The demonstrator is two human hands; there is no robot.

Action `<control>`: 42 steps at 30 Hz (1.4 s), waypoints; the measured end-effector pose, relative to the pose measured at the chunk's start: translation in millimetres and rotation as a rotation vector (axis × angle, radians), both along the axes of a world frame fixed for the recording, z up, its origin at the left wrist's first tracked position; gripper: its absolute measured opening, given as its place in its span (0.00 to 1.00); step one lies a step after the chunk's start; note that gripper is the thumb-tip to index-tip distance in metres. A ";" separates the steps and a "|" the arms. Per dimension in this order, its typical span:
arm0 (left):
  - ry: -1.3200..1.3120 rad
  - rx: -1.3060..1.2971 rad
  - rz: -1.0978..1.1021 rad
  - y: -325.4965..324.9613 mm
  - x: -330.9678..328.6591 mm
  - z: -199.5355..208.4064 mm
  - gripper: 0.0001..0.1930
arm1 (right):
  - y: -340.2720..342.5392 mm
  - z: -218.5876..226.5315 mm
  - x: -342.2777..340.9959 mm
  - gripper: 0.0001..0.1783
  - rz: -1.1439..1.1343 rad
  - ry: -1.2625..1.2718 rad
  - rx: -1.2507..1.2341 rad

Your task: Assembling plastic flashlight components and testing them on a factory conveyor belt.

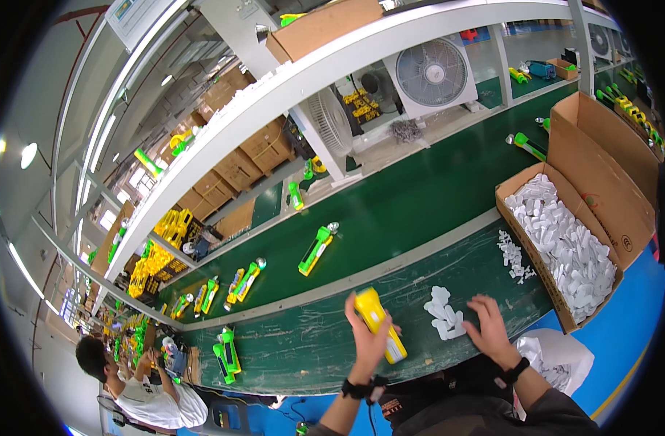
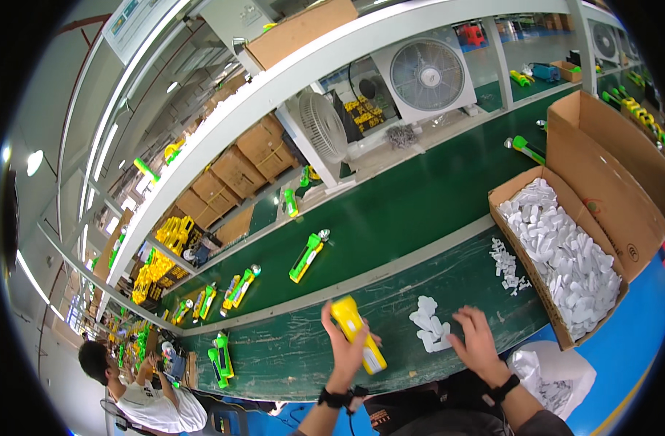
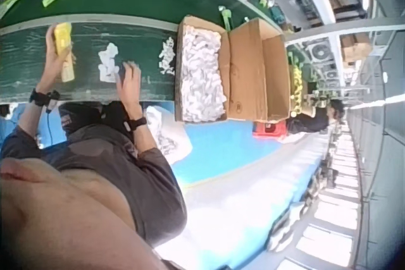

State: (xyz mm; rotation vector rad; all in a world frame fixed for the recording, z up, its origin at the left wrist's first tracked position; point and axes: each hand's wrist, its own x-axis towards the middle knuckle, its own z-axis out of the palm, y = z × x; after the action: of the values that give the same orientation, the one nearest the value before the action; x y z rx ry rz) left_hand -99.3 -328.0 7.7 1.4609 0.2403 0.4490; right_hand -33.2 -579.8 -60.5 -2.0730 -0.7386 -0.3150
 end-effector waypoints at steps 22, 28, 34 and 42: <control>-0.295 1.361 0.104 102.3 177.5 23.1 0.38 | -9.8 -12.7 24.6 0.35 -0.018 -0.049 -0.217; 0.120 1.084 -0.267 117.4 234.7 37.6 0.40 | -5.3 -6.3 26.2 0.39 -0.022 -0.094 -0.329; 0.070 1.482 -0.316 96.5 295.8 23.1 0.41 | -6.5 -9.5 27.0 0.42 -0.064 -0.184 -0.386; 0.320 1.661 -0.150 98.6 352.9 -11.5 0.42 | -6.1 -15.4 22.0 0.40 -0.113 -0.243 -0.400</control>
State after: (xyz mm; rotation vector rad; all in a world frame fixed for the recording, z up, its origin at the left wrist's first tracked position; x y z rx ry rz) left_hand 253.6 -229.4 -3.8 3.1602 -0.0633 0.2311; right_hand -11.2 -585.9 -75.9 -2.4895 -0.8873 -0.5244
